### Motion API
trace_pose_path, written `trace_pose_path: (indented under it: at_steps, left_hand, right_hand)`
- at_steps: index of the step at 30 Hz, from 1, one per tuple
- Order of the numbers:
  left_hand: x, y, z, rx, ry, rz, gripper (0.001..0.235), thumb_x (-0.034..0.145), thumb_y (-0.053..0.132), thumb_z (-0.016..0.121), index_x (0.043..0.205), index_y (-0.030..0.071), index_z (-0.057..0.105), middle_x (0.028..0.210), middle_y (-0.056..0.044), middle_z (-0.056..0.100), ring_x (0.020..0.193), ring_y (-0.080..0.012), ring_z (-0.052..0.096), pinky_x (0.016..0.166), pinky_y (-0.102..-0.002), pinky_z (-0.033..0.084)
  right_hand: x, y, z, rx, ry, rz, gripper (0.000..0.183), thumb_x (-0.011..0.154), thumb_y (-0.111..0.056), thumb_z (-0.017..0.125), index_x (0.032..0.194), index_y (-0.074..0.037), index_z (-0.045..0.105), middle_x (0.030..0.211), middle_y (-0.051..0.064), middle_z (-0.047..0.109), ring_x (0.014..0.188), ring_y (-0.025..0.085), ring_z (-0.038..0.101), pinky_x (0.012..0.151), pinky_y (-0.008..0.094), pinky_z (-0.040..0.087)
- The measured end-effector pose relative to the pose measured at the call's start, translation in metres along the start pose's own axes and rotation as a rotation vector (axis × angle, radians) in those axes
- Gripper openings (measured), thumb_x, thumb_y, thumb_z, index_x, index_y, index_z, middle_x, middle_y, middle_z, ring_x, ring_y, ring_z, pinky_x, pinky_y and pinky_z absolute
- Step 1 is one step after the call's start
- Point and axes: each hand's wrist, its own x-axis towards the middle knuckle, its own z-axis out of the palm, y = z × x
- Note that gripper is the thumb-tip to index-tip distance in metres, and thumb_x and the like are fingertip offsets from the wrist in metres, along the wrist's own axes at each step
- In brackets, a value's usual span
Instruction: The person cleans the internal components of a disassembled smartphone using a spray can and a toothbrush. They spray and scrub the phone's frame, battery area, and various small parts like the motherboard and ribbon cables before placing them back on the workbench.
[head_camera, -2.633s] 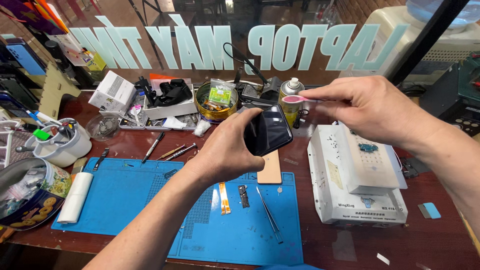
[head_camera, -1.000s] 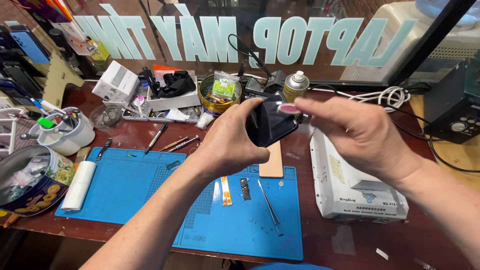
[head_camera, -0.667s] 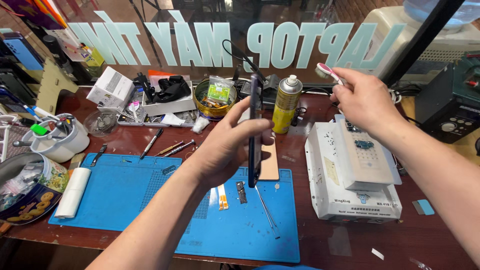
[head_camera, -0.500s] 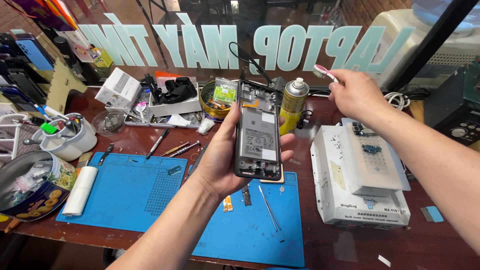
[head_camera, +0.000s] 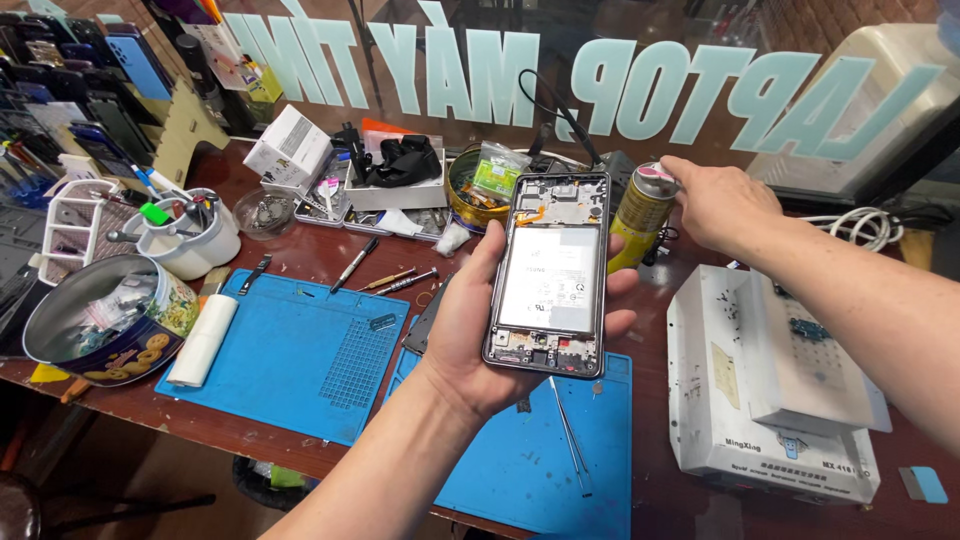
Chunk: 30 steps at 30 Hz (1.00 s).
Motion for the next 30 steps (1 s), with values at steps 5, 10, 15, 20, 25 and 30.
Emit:
trace_pose_path:
  at_steps: [5,10,15,20,25,30]
  left_hand:
    - [0.002,0.0,-0.003,-0.002,0.024,-0.008,0.077,0.113,0.061,0.026,0.159,0.001,0.036,0.15,-0.028,0.05,0.131,-0.0465,0.056,0.104,-0.064,0.052]
    - [0.006,-0.001,-0.005,-0.027,-0.01,-0.047,0.075,0.115,0.061,0.027,0.16,0.002,0.038,0.15,-0.028,0.05,0.131,-0.0469,0.057,0.105,-0.064,0.052]
    - [0.014,-0.003,-0.004,-0.04,-0.02,-0.086,0.076,0.115,0.062,0.028,0.159,0.001,0.039,0.149,-0.029,0.051,0.128,-0.0473,0.059,0.103,-0.064,0.052]
    - [0.022,-0.005,-0.003,-0.053,-0.035,-0.12,0.075,0.116,0.061,0.029,0.16,0.001,0.039,0.149,-0.028,0.051,0.128,-0.0469,0.059,0.104,-0.064,0.053]
    - [0.028,-0.009,-0.002,-0.106,-0.066,-0.162,0.074,0.117,0.06,0.031,0.161,0.001,0.039,0.148,-0.028,0.052,0.128,-0.0468,0.06,0.105,-0.064,0.053]
    - [0.031,-0.009,-0.001,-0.096,-0.076,-0.166,0.075,0.117,0.061,0.031,0.162,0.002,0.038,0.148,-0.027,0.053,0.128,-0.0462,0.059,0.105,-0.063,0.053]
  right_hand:
    - [0.006,0.005,0.004,-0.036,0.04,-0.013,0.059,0.099,-0.024,0.061,0.155,-0.034,0.046,0.113,0.017,0.074,0.094,0.038,0.073,0.08,0.052,0.058]
    - [0.005,0.006,0.001,-0.08,0.027,-0.019,0.058,0.096,-0.023,0.066,0.15,-0.039,0.053,0.108,0.015,0.076,0.095,0.037,0.073,0.081,0.051,0.058]
    - [-0.003,0.005,-0.008,-0.049,-0.008,-0.014,0.062,0.09,-0.023,0.069,0.146,-0.045,0.054,0.106,0.013,0.076,0.094,0.035,0.074,0.081,0.05,0.059]
    - [-0.004,0.003,-0.01,-0.082,0.001,-0.026,0.063,0.091,-0.02,0.065,0.147,-0.046,0.053,0.106,0.012,0.076,0.096,0.035,0.074,0.082,0.05,0.058]
    - [-0.001,0.005,-0.005,-0.067,-0.022,-0.005,0.066,0.091,-0.02,0.065,0.148,-0.048,0.051,0.106,0.011,0.077,0.1,0.034,0.073,0.085,0.049,0.057]
    - [0.003,0.009,-0.001,-0.049,0.007,-0.04,0.073,0.084,-0.017,0.068,0.147,-0.048,0.05,0.107,0.011,0.075,0.101,0.034,0.072,0.085,0.049,0.056]
